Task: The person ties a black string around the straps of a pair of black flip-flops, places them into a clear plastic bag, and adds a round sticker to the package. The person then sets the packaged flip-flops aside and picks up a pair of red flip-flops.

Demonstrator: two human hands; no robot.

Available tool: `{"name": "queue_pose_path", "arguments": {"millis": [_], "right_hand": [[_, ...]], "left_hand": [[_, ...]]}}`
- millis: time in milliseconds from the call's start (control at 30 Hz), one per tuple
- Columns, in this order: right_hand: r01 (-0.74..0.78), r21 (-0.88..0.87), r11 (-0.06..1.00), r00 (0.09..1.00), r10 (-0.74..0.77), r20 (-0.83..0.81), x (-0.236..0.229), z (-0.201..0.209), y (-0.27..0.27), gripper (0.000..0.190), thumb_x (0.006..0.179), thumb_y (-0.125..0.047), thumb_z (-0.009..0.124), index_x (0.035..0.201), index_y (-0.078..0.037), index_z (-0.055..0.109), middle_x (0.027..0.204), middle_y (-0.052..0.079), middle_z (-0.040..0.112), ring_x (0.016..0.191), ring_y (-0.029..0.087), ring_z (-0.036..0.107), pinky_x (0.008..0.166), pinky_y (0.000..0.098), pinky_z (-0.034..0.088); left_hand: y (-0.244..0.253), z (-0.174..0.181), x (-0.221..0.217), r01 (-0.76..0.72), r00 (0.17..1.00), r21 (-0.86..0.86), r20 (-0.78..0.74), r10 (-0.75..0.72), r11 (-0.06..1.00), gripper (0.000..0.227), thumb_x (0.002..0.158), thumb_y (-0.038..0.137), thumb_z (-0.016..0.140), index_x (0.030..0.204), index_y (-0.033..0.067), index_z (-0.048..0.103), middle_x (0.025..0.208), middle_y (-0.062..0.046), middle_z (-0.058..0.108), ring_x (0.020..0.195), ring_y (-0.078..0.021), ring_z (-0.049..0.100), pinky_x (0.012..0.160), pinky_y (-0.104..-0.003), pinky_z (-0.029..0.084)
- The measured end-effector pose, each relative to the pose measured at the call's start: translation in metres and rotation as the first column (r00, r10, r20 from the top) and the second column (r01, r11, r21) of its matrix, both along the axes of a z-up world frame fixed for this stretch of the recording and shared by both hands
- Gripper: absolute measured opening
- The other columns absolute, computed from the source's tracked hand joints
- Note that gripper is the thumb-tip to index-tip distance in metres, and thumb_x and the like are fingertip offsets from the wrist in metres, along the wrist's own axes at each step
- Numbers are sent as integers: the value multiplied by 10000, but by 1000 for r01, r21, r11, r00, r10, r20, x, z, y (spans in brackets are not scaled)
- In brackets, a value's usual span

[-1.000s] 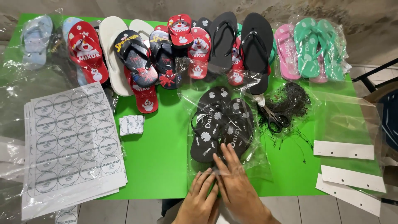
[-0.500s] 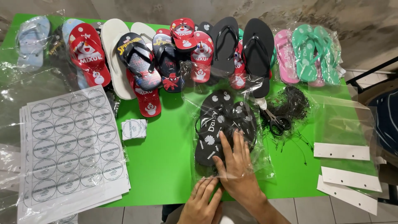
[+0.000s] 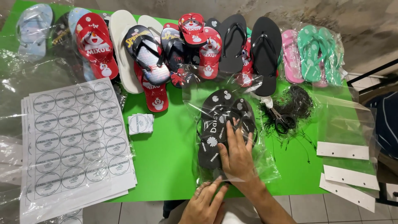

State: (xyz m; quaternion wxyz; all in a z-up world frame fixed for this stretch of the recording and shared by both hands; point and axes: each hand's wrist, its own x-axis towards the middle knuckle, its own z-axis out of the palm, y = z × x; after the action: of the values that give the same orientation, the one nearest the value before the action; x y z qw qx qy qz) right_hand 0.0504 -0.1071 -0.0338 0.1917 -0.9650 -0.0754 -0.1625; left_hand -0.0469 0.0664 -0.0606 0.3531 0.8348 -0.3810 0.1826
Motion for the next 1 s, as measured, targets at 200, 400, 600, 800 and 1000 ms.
{"name": "queue_pose_path", "arguments": {"millis": [200, 400, 600, 800, 1000], "right_hand": [[-127, 124, 984, 991, 121, 57, -6, 33, 6, 520, 1059, -131, 403, 1558, 1, 348, 1621, 184, 406, 1562, 332, 293, 1232, 688, 109], [-38, 214, 976, 988, 68, -136, -10, 39, -11, 534, 1026, -149, 393, 1542, -20, 359, 1588, 266, 395, 1464, 490, 360, 1234, 593, 238], [-15, 392, 920, 961, 122, -249, -12, 71, -2, 591, 1016, -287, 365, 1591, -167, 296, 1636, 251, 327, 1505, 508, 261, 1197, 681, 189], [-55, 484, 873, 933, 218, -286, -17, 82, 16, 564, 1017, -178, 395, 1578, -162, 338, 1590, 283, 378, 1499, 438, 315, 1210, 544, 276], [-97, 476, 874, 932, 248, -266, -15, 87, 16, 592, 976, -151, 408, 1566, -149, 359, 1630, 196, 373, 1529, 453, 253, 1234, 573, 197]], "left_hand": [[6, -11, -9, -76, 997, -3, 35, 76, 997, 414, 1037, 223, 467, 1349, 19, 646, 1303, -214, 642, 1085, -309, 680, 989, -441, 509], [11, 1, -10, -110, 990, -41, 88, 113, 993, 340, 1026, 205, 511, 1212, 13, 720, 1172, -150, 708, 1032, -278, 651, 958, -440, 503], [1, 2, -19, -177, 984, 106, 11, 177, 978, 338, 856, 294, 632, 1097, 61, 675, 1147, -175, 620, 1010, -343, 569, 961, -530, 454], [-27, -1, -27, -233, 972, 294, 47, 230, 927, 668, 665, 450, 761, 1220, 88, 679, 1322, -147, 570, 1197, -303, 494, 979, -428, 336], [-43, 15, -18, -53, 994, 285, -79, 78, 957, 772, 704, 469, 839, 1305, 28, 638, 1242, -130, 627, 1204, -330, 524, 1062, -520, 388]]}}
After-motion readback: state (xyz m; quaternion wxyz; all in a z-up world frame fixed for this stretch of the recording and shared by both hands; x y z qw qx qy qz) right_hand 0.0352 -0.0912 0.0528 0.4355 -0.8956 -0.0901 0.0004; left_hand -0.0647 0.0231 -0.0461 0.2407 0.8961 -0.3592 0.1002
